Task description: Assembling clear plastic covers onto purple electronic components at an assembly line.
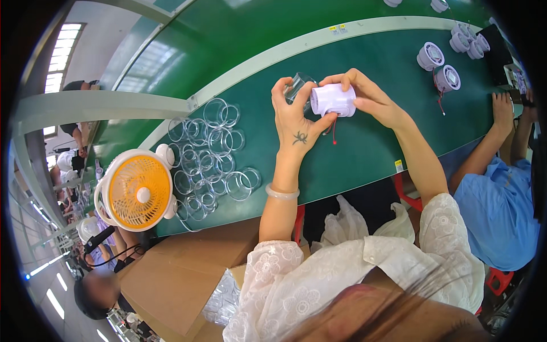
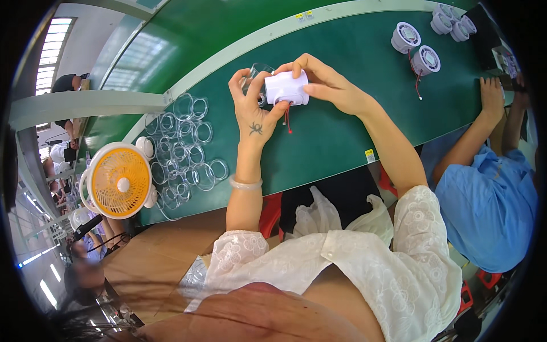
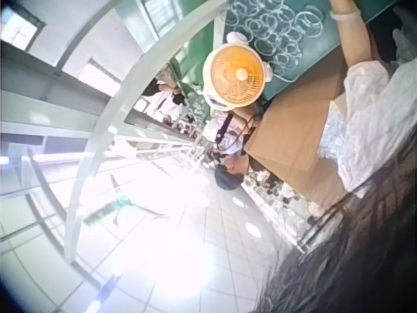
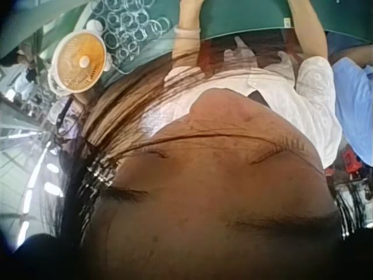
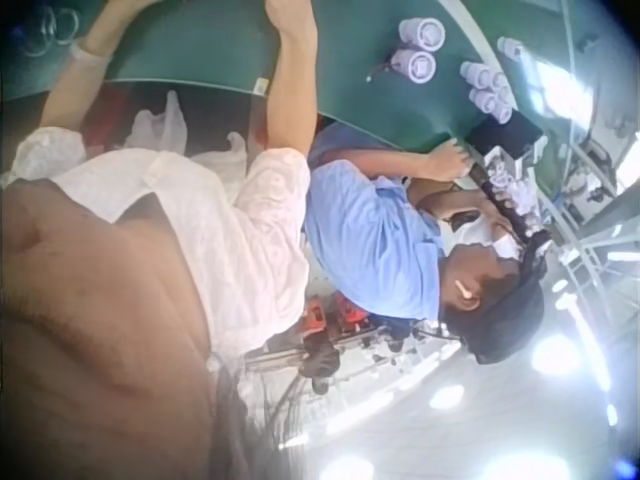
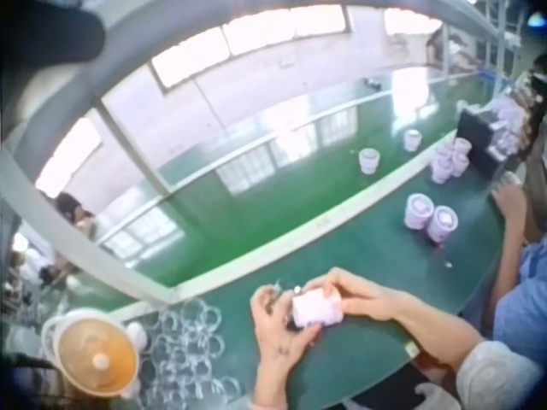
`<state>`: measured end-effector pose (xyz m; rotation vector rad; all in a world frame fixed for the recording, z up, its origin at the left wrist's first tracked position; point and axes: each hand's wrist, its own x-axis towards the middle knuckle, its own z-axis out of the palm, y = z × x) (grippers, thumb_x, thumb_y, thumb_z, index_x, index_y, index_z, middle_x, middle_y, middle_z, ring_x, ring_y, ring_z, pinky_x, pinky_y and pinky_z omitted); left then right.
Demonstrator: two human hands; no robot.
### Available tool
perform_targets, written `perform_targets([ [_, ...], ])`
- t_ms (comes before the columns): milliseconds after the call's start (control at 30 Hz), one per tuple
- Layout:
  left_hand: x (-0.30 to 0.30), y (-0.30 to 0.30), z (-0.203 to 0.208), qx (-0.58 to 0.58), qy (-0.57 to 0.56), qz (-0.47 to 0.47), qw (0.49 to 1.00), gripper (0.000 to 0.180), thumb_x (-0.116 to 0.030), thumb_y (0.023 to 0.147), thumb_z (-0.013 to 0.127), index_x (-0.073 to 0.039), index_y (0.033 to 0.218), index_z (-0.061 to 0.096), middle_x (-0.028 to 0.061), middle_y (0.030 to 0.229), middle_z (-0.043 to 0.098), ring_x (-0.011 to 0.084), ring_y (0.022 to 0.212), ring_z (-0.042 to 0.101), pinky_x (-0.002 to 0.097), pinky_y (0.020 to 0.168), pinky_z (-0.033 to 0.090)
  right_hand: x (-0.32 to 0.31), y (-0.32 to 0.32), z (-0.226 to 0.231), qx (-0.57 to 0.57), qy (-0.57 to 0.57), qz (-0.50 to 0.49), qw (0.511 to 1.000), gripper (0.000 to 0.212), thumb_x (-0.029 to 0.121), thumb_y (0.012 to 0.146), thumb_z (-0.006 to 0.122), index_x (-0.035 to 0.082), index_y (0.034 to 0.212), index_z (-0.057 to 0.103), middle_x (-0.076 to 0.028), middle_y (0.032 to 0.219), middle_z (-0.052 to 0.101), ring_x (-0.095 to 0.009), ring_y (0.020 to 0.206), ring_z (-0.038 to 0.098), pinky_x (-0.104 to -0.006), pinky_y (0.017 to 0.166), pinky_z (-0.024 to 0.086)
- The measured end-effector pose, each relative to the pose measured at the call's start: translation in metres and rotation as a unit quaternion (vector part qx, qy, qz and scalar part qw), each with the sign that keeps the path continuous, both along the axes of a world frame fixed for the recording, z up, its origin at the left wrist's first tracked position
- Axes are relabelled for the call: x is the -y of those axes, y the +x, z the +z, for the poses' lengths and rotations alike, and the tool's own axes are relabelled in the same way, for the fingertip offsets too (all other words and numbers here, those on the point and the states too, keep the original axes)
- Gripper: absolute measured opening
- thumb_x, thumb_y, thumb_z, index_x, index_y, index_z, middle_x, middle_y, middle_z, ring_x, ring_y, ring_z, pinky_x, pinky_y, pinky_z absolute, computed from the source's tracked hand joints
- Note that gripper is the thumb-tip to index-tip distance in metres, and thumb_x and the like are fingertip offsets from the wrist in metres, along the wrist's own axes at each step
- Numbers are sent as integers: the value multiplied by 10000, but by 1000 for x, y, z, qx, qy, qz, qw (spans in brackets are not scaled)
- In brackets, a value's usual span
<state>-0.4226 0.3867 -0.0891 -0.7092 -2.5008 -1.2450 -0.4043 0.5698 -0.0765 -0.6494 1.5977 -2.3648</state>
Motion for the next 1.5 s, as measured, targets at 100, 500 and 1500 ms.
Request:
perform_targets([
  [100,-4,4,7,-1,-22,5,1000,594,-468,523,708,-100,960,545,136,1096,343,330,954,441,399,768,412,2,1,0,10,34,-27,999,169,41,724,486,69,847,373,-124,1107,452,-153,970,437,-258,805,383],
  [500,-5,5,9,-4,-33,-12,999,568,-451,479,725,-117,911,568,111,1069,384,304,932,464,374,701,446,-1,3,3,-13,132,-52,990,216,33,591,527,80,736,374,-71,929,476,-117,811,471,-225,672,401],
  [1500,-3,2,3,31,17,-20,999,581,-486,471,711,-125,903,566,108,1054,385,296,912,460,373,673,446,-11,7,16,-52,251,-107,961,412,79,594,545,25,1001,567,-75,909,594,-147,832,551,-246,653,472],
])
